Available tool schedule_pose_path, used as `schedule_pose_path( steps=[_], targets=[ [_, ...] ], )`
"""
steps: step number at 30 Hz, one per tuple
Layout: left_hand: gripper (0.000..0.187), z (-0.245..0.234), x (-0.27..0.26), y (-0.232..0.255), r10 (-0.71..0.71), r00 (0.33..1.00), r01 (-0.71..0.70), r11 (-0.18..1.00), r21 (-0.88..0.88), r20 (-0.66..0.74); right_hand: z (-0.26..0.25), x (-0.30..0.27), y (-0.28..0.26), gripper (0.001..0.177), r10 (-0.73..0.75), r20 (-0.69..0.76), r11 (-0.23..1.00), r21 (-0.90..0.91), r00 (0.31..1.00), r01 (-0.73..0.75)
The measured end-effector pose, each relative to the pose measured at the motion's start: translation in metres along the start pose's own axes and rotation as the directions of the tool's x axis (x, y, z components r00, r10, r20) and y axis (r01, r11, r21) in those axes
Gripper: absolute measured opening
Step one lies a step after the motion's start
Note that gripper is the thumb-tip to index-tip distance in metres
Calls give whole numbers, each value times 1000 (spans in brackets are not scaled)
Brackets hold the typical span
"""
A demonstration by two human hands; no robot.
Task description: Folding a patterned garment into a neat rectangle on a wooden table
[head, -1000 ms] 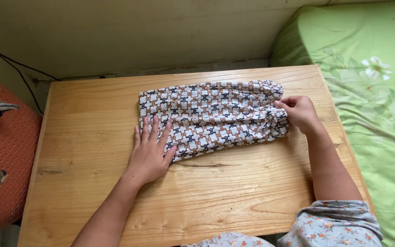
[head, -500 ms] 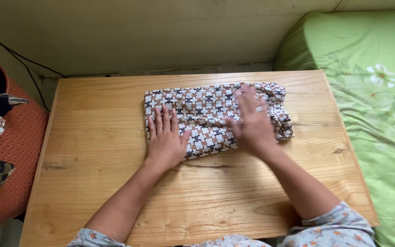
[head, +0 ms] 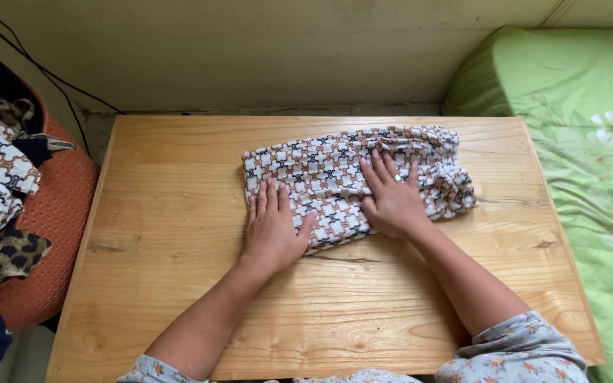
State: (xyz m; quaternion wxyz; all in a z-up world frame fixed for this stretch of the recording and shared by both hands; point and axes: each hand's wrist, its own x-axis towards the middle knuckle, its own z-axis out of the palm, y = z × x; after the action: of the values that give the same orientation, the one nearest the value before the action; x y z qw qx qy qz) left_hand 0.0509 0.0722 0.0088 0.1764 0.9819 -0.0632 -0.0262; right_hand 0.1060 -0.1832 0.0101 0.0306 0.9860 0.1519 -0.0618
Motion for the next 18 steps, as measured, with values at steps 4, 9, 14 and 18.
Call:
schedule_pose_path(
  steps=[4, 9, 14, 18],
  targets=[
    [82, -27, -9, 1, -76, 996, 68, 983, -169, -41, -13, 9, 21, 69, -94, 9, 992, 85, 996, 92],
    [46, -9, 26, -39, 190, 933, -233, 966, -111, -305, 0, -1, -2, 67, -369, -284, 917, 45, 885, 397],
    [51, 13, 39, -44, 413, 886, -422, 906, 3, -212, 1, -29, -48, 80, -427, -246, 893, 34, 870, 448],
    [53, 5, 31, -36, 358, 932, -356, 934, 40, -50, 11, -39, -41, 92, -487, -256, 870, -62, 835, 489]
  ],
)
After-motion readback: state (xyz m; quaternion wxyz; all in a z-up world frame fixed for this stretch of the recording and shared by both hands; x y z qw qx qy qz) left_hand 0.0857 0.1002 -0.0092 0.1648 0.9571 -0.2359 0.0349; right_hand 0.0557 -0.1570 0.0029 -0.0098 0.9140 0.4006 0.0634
